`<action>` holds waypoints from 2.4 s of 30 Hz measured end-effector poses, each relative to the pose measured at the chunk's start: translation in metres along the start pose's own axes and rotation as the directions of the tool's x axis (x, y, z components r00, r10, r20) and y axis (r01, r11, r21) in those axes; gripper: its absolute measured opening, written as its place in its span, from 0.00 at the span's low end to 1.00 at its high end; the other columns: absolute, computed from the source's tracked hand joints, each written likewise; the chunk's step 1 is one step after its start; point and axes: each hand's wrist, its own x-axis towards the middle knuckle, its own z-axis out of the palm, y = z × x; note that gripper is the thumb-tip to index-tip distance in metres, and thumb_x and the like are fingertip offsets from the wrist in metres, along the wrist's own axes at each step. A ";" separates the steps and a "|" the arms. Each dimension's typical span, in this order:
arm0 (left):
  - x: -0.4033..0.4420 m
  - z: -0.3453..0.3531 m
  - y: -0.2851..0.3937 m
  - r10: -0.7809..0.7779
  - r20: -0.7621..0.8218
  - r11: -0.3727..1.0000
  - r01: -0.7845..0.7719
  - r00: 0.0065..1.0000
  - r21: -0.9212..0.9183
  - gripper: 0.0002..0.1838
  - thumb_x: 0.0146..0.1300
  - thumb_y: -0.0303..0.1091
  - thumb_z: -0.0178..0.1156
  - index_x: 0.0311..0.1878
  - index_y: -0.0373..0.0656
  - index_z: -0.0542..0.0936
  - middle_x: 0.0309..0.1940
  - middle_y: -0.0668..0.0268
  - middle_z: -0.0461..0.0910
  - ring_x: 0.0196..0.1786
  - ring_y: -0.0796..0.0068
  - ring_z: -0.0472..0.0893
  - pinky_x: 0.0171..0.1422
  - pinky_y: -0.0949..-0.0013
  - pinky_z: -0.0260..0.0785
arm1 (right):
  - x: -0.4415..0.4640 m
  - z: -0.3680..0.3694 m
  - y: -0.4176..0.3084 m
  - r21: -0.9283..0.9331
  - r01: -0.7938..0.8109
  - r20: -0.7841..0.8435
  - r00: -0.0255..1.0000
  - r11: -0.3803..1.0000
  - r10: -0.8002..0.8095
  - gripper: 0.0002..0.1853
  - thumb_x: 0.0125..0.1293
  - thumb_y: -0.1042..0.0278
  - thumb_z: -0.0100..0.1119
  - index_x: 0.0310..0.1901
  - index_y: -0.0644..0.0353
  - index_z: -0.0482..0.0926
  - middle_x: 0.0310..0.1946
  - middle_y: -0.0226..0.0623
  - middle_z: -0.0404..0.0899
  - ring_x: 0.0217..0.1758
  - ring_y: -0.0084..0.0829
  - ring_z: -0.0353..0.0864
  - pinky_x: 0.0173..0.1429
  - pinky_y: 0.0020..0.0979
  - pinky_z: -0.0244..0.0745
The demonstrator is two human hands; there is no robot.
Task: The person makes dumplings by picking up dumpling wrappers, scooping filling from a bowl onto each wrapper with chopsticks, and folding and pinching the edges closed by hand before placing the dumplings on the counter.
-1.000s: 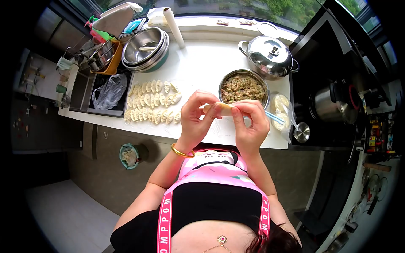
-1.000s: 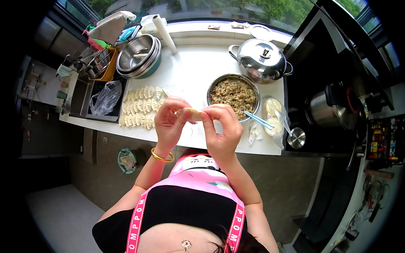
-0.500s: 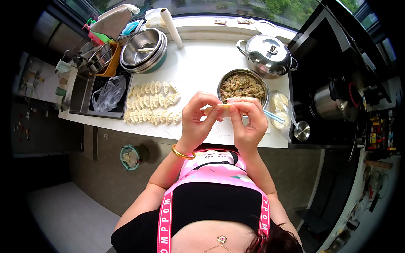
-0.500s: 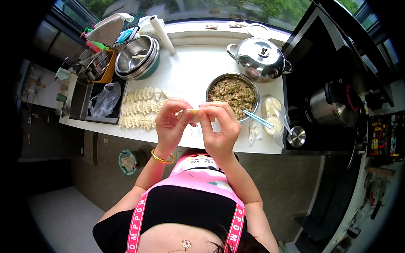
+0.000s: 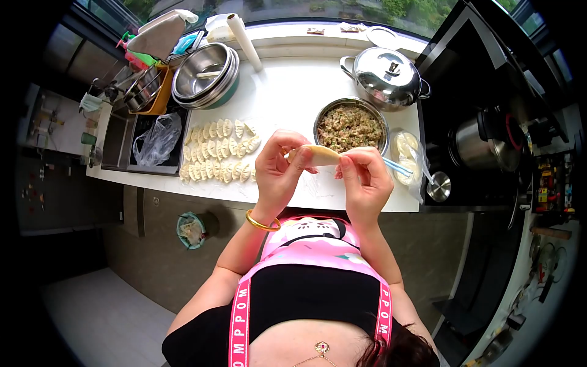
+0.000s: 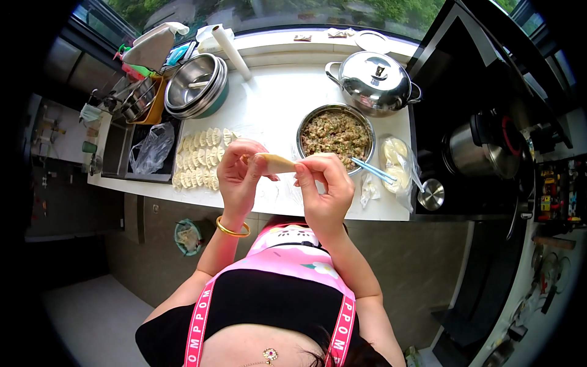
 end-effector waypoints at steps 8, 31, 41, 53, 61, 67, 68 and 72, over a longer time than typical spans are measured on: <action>0.003 0.004 0.001 0.001 -0.033 0.999 0.001 0.999 0.051 0.07 0.69 0.29 0.59 0.42 0.37 0.73 0.39 0.63 0.74 0.36 0.77 0.80 0.31 0.74 0.81 | 0.001 0.004 0.004 0.111 0.025 -0.037 0.999 0.994 -0.021 0.05 0.66 0.78 0.61 0.40 0.71 0.77 0.36 0.39 0.77 0.31 0.23 0.79 0.33 0.21 0.79; 0.001 0.001 0.007 -0.057 -0.046 0.996 0.060 0.997 0.061 0.04 0.66 0.24 0.61 0.41 0.36 0.76 0.39 0.66 0.75 0.40 0.81 0.79 0.33 0.78 0.81 | 0.006 0.007 0.010 -0.085 0.045 0.008 0.999 0.995 -0.044 0.03 0.63 0.79 0.62 0.36 0.68 0.77 0.35 0.38 0.77 0.39 0.26 0.78 0.45 0.23 0.76; 0.002 0.001 0.008 -0.076 -0.026 0.993 0.078 0.997 0.090 0.04 0.64 0.23 0.62 0.40 0.36 0.77 0.37 0.67 0.76 0.38 0.82 0.80 0.29 0.79 0.79 | 0.008 0.008 0.003 0.029 -0.074 0.043 0.996 0.997 0.073 0.03 0.65 0.78 0.61 0.36 0.67 0.76 0.36 0.36 0.76 0.41 0.24 0.76 0.44 0.22 0.72; 0.002 0.000 0.007 -0.153 -0.016 0.983 0.153 0.988 0.105 0.04 0.63 0.24 0.63 0.39 0.35 0.78 0.35 0.65 0.78 0.35 0.80 0.81 0.28 0.78 0.78 | 0.000 0.008 0.008 0.016 -0.077 0.005 0.997 0.997 0.077 0.03 0.67 0.76 0.60 0.37 0.66 0.76 0.38 0.35 0.75 0.40 0.22 0.73 0.44 0.21 0.69; 0.005 -0.003 0.016 -0.149 0.086 0.968 0.128 0.985 0.215 0.04 0.65 0.23 0.60 0.41 0.33 0.77 0.39 0.64 0.77 0.40 0.78 0.81 0.34 0.77 0.81 | 0.013 0.009 0.004 0.033 -0.096 0.101 0.991 0.995 0.092 0.04 0.65 0.76 0.64 0.39 0.65 0.79 0.39 0.33 0.76 0.39 0.20 0.72 0.42 0.19 0.66; 0.005 -0.002 0.014 -0.148 -0.013 0.978 0.148 0.989 0.146 0.04 0.63 0.22 0.62 0.39 0.32 0.79 0.35 0.62 0.80 0.35 0.76 0.84 0.33 0.76 0.81 | 0.013 0.009 0.006 0.056 -0.116 0.058 0.992 0.992 0.112 0.04 0.65 0.76 0.63 0.37 0.65 0.78 0.37 0.32 0.76 0.37 0.18 0.73 0.41 0.18 0.66; 0.006 -0.002 0.014 -0.142 -0.026 0.979 0.144 0.990 0.148 0.04 0.63 0.22 0.62 0.39 0.32 0.79 0.35 0.62 0.80 0.35 0.75 0.84 0.33 0.76 0.82 | 0.013 0.010 0.006 0.094 -0.122 0.046 0.992 0.988 0.118 0.03 0.64 0.78 0.64 0.37 0.65 0.79 0.37 0.32 0.75 0.36 0.16 0.71 0.38 0.16 0.63; 0.007 -0.002 0.014 -0.143 -0.060 0.976 0.151 0.988 0.159 0.04 0.63 0.22 0.62 0.38 0.32 0.78 0.35 0.62 0.80 0.35 0.76 0.84 0.33 0.77 0.81 | 0.012 0.014 0.006 0.113 -0.114 0.022 0.993 0.987 0.112 0.04 0.63 0.78 0.65 0.37 0.65 0.79 0.38 0.32 0.75 0.37 0.17 0.72 0.38 0.16 0.65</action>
